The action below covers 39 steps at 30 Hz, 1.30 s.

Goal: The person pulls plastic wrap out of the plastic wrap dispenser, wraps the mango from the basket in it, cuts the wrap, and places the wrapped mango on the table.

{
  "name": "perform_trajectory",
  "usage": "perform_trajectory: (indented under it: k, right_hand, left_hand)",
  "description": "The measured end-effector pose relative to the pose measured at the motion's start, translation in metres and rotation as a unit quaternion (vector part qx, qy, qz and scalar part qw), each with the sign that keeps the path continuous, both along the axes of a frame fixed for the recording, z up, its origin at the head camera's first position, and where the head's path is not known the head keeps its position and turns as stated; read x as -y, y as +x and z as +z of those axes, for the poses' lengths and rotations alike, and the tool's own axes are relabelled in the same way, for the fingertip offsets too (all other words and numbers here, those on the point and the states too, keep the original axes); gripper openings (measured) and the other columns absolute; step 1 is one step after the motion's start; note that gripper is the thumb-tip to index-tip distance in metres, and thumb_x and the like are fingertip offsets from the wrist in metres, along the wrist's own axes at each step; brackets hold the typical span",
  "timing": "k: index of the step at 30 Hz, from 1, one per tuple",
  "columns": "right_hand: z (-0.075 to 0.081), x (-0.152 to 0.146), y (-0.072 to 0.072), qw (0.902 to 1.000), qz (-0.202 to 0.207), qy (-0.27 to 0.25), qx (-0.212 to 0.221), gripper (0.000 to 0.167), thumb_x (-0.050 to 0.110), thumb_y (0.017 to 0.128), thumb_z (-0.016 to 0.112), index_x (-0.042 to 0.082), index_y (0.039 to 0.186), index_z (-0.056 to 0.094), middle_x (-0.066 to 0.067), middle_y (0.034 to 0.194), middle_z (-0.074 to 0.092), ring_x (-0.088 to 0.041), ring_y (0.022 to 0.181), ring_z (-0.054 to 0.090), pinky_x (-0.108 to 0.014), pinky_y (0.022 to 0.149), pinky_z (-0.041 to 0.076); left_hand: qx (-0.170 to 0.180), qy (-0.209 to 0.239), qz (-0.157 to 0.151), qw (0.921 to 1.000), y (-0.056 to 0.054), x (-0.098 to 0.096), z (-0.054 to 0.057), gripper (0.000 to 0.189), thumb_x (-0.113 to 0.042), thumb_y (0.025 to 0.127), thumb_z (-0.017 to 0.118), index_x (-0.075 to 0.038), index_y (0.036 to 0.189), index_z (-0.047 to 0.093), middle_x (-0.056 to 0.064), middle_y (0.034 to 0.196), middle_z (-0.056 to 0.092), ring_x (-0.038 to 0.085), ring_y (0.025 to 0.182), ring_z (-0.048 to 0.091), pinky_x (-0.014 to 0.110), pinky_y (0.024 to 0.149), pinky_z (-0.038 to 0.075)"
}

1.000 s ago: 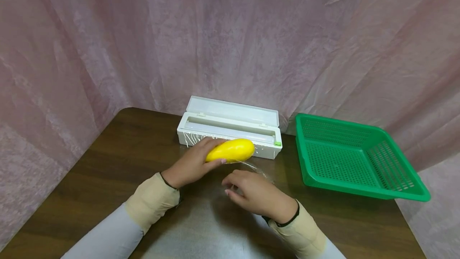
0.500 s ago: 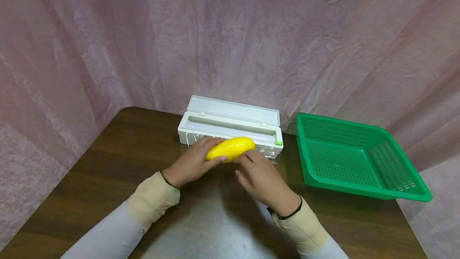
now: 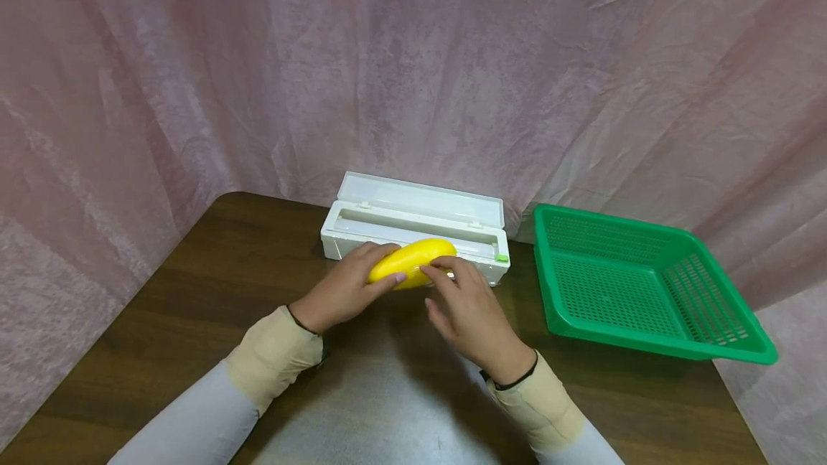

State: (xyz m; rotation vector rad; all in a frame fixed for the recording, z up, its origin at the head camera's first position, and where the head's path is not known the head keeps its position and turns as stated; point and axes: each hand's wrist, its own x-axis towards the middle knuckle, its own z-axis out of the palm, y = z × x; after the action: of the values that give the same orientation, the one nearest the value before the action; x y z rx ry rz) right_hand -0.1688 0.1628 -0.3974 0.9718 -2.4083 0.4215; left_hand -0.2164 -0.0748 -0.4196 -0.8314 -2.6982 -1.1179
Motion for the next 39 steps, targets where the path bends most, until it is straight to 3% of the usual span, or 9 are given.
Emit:
perform_trajectory:
  k: [9, 23, 29, 37, 39]
  right_hand:
    - [-0.008, -0.004, -0.014, 0.9987, 0.019, -0.003, -0.047, 0.058, 0.012, 0.083, 0.077, 0.004, 0.137, 0.058, -0.018, 0.139, 0.053, -0.036, 0.128, 0.052, -0.051, 0.107, 0.045]
    - [-0.012, -0.002, -0.027, 0.9995, -0.001, 0.024, -0.021, 0.073, 0.016, 0.084, 0.081, 0.011, 0.149, 0.047, -0.014, 0.155, 0.045, -0.034, 0.145, 0.041, -0.053, 0.117, 0.036]
    - [-0.015, 0.001, -0.038, 0.999, -0.01, 0.036, -0.026, 0.079, 0.019, 0.084, 0.082, 0.013, 0.152, 0.042, -0.014, 0.158, 0.041, -0.035, 0.149, 0.035, -0.055, 0.121, 0.029]
    - [-0.015, 0.0, -0.052, 0.998, -0.008, 0.038, -0.051, 0.083, 0.017, 0.081, 0.084, 0.019, 0.152, 0.042, -0.018, 0.152, 0.044, -0.036, 0.145, 0.04, -0.05, 0.12, 0.031]
    - [-0.015, 0.0, -0.055, 0.9977, -0.005, 0.04, -0.054, 0.085, 0.016, 0.08, 0.085, 0.021, 0.153, 0.041, -0.018, 0.152, 0.044, -0.036, 0.145, 0.04, -0.05, 0.12, 0.031]
  left_hand:
    - [0.041, 0.021, -0.009, 0.9989, -0.008, 0.002, 0.01, 0.048, -0.046, 0.101, 0.058, -0.02, 0.141, 0.057, 0.001, 0.121, 0.062, 0.015, 0.091, 0.056, 0.033, 0.08, 0.048]
    - [0.094, 0.025, -0.039, 0.9945, -0.024, 0.013, 0.021, 0.044, -0.051, 0.102, 0.053, -0.026, 0.136, 0.063, -0.006, 0.122, 0.066, 0.015, 0.101, 0.059, 0.036, 0.09, 0.049]
    - [0.127, 0.034, -0.048, 0.9901, -0.032, 0.017, 0.026, 0.044, -0.053, 0.102, 0.051, -0.027, 0.135, 0.064, -0.006, 0.117, 0.069, 0.017, 0.096, 0.06, 0.036, 0.089, 0.049]
    - [0.187, 0.065, -0.05, 0.979, -0.039, 0.02, 0.028, 0.046, -0.06, 0.1, 0.048, -0.033, 0.135, 0.063, -0.007, 0.124, 0.067, 0.017, 0.107, 0.059, 0.038, 0.096, 0.047]
    - [0.193, 0.068, -0.051, 0.9775, -0.04, 0.02, 0.028, 0.047, -0.061, 0.101, 0.047, -0.033, 0.135, 0.064, -0.005, 0.12, 0.068, 0.018, 0.1, 0.059, 0.037, 0.091, 0.049]
